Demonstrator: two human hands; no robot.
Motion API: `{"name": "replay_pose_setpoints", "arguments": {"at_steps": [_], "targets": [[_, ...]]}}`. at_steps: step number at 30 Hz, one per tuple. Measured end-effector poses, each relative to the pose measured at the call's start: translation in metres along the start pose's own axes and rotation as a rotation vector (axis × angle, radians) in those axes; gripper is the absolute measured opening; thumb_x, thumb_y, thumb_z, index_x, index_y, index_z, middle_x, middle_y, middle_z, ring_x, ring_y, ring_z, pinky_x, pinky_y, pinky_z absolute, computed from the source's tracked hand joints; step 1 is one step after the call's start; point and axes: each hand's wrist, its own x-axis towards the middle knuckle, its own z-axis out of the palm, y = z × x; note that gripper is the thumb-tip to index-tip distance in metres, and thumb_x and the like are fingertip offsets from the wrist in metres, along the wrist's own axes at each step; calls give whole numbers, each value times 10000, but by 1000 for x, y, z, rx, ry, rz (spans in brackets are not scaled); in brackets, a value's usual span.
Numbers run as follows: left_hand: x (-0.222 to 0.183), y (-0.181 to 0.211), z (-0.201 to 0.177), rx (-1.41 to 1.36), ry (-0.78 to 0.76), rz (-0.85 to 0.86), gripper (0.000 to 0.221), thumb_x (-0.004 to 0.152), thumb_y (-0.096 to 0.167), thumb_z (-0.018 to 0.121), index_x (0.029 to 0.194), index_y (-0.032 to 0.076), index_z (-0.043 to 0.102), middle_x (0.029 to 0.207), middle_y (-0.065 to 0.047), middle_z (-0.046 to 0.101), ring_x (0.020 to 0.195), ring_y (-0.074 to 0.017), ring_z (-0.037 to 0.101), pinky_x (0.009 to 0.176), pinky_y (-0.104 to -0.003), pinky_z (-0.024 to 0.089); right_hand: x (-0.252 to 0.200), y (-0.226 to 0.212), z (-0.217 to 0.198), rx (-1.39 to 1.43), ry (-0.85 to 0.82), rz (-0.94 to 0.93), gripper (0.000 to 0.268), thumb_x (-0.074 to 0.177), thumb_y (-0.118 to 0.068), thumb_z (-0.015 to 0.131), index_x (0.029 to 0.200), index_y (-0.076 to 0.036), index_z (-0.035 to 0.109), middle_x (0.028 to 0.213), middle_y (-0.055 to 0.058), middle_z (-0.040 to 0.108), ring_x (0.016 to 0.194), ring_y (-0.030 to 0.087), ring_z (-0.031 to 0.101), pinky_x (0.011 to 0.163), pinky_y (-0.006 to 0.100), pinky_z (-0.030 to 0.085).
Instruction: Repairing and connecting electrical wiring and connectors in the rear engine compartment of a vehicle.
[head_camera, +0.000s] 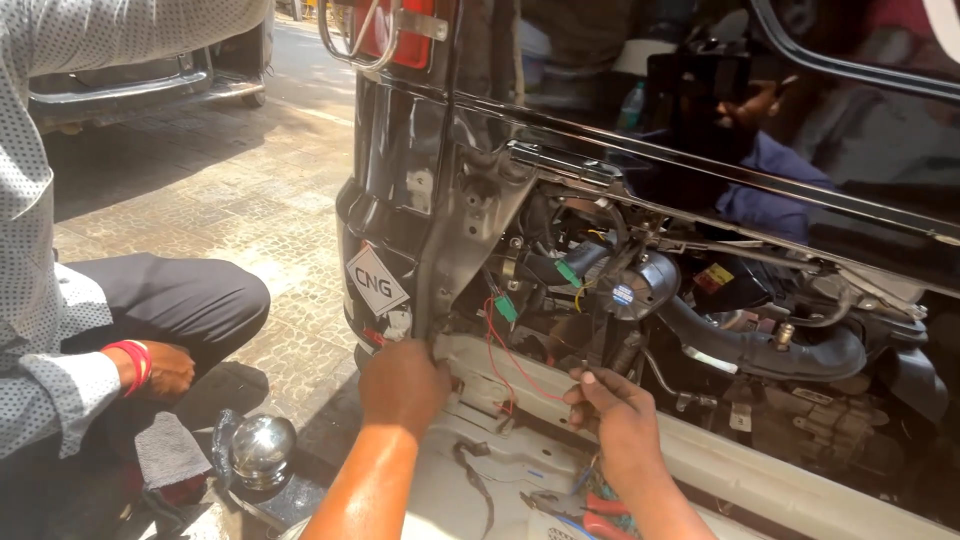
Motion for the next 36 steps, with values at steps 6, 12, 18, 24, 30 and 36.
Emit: {"name": "replay_pose_setpoints", "arguments": {"at_steps": [6,12,18,24,30,36], "targets": [[3,-16,-3,6,-33,-133,230,805,271,727,875,55,765,894,-183,733,898,-392,717,808,-494,571,-9,-12,27,202,-131,162,286,944,-183,604,1051,75,666,704,106,613,559,202,539,520,371,464],[4,-3,-5,-45,-164,-142,266,812,303,734,887,50,769,937,-183,736,931,-383,717,842,-483,569,34,-17,49,-82,-5,17,242,938,-167,616,986,52,707,685,78,631,540,163,503,505,347,401],[7,-2,-2,-3,-249,-132,293,827,328,745,921,51,756,984,-185,723,960,-375,714,855,-467,573,88,-7,74,-432,147,-88,290,925,-214,663,829,50,738,625,99,632,523,170,539,515,333,409],[11,-2,5,-23,-271,-133,293,823,320,758,947,56,747,1021,-175,705,992,-359,703,865,-459,565,152,30,73,-517,135,-28,260,897,-222,664,897,20,759,702,82,691,601,170,631,561,355,476],[12,2,3,-36,-290,-159,297,821,316,774,946,48,746,1018,-180,707,984,-359,707,850,-458,570,164,36,82,-332,114,-187,273,848,-203,691,1005,1,780,817,79,724,678,186,625,627,359,488],[13,2,3,-48,-283,-164,292,821,305,775,934,37,743,993,-182,713,966,-361,714,835,-455,576,170,39,86,-457,194,-237,309,859,-247,712,1035,2,761,921,95,763,795,220,680,742,369,501]]}}
